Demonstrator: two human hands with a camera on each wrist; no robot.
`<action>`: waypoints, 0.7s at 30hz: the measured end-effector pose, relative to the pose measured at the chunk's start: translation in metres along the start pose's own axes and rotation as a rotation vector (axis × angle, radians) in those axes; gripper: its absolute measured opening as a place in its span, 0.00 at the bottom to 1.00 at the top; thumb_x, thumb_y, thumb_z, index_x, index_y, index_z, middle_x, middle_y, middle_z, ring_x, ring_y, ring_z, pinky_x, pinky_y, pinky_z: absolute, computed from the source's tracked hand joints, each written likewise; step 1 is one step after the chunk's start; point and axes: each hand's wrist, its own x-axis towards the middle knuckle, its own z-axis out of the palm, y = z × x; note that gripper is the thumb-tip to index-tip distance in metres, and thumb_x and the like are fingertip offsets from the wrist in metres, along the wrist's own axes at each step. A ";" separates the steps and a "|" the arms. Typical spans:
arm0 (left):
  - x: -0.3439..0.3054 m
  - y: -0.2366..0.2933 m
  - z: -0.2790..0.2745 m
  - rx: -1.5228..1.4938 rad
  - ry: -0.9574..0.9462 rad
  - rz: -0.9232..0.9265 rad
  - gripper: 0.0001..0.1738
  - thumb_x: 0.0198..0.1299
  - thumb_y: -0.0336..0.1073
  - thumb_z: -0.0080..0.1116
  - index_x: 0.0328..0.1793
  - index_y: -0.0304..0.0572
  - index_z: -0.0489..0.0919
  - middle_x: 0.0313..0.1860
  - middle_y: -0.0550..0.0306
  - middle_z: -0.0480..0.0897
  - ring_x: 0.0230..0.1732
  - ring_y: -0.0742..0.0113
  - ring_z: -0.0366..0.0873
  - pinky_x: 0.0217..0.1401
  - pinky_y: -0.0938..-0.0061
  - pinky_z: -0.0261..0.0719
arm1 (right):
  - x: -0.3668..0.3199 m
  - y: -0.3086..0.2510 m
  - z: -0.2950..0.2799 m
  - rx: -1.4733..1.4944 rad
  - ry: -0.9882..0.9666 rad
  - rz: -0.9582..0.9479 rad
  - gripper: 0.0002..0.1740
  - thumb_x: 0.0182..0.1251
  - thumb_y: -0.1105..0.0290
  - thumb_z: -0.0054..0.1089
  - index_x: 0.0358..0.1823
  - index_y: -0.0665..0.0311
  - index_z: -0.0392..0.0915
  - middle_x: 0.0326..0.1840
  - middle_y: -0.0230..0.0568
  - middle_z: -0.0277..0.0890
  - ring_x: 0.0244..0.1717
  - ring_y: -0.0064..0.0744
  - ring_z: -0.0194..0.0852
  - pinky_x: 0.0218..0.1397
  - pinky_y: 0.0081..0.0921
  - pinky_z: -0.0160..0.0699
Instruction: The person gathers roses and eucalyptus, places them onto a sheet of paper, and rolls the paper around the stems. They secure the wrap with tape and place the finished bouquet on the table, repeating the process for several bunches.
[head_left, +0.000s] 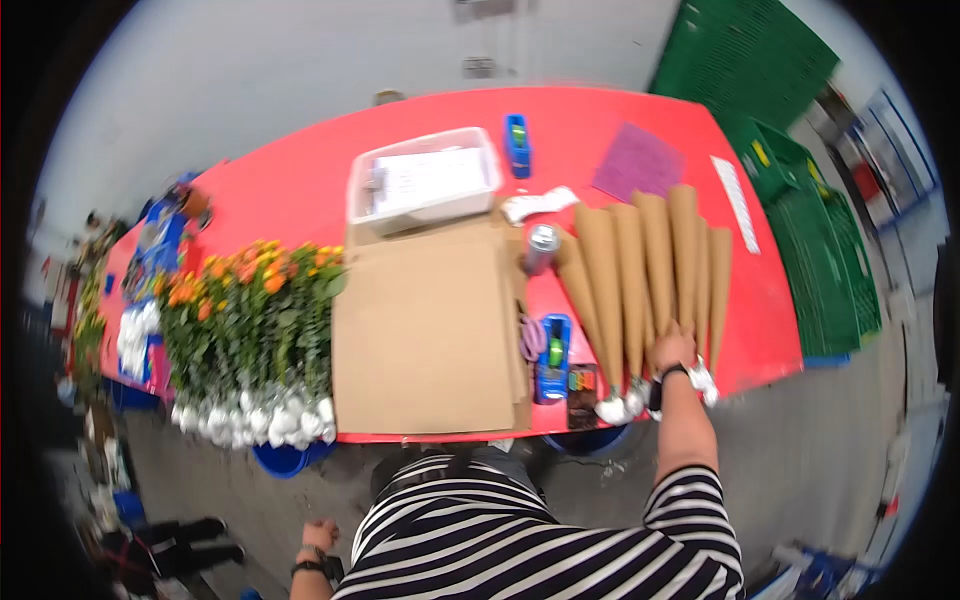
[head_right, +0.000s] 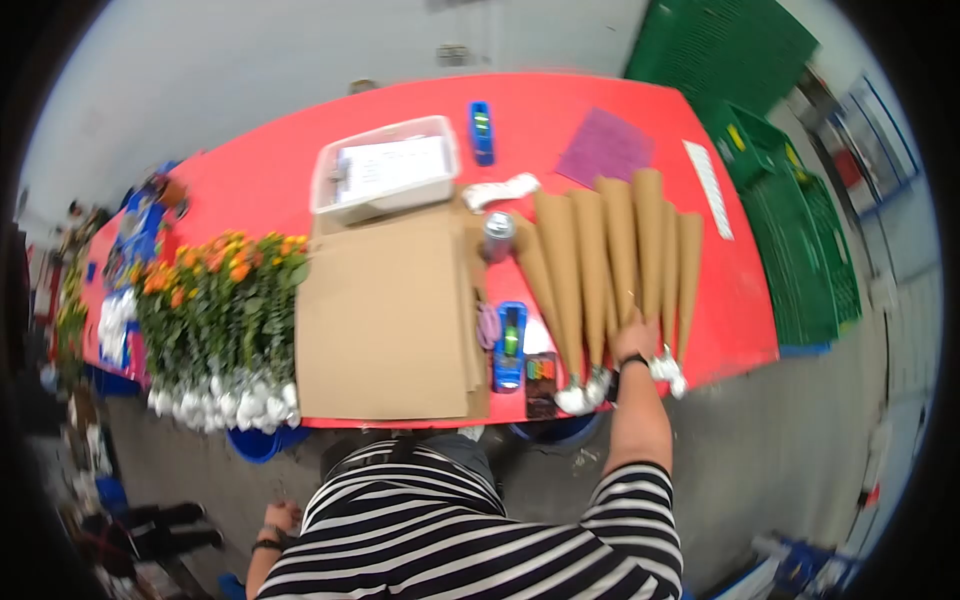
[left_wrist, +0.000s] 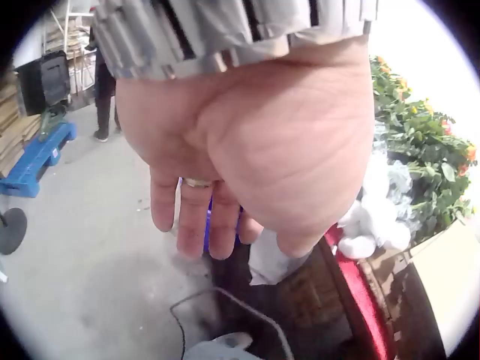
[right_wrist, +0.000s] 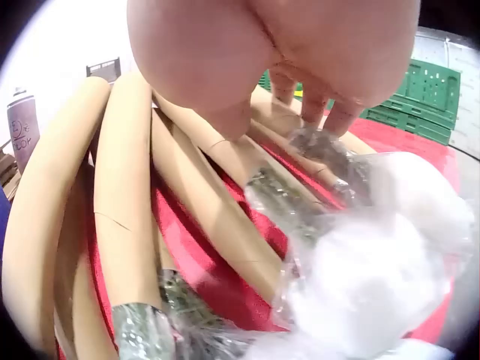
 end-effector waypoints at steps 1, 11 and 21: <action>-0.009 0.024 -0.005 0.037 0.027 0.094 0.13 0.63 0.37 0.61 0.38 0.32 0.86 0.29 0.52 0.88 0.27 0.64 0.85 0.28 0.68 0.79 | 0.004 0.015 0.002 0.051 -0.088 -0.043 0.29 0.63 0.65 0.61 0.69 0.57 0.76 0.74 0.60 0.67 0.72 0.61 0.69 0.74 0.50 0.71; 0.043 0.181 -0.093 0.146 0.632 0.585 0.17 0.60 0.44 0.63 0.41 0.34 0.88 0.40 0.39 0.89 0.45 0.42 0.87 0.52 0.55 0.84 | -0.036 0.046 0.020 0.308 0.200 -0.233 0.23 0.73 0.65 0.60 0.60 0.76 0.78 0.63 0.66 0.76 0.64 0.64 0.74 0.71 0.50 0.69; 0.156 0.273 -0.182 0.056 0.647 0.642 0.19 0.64 0.41 0.59 0.53 0.36 0.89 0.50 0.40 0.89 0.52 0.45 0.86 0.61 0.55 0.83 | -0.309 -0.041 0.060 0.704 0.054 -0.173 0.13 0.77 0.67 0.61 0.47 0.73 0.80 0.39 0.41 0.81 0.40 0.29 0.79 0.47 0.28 0.79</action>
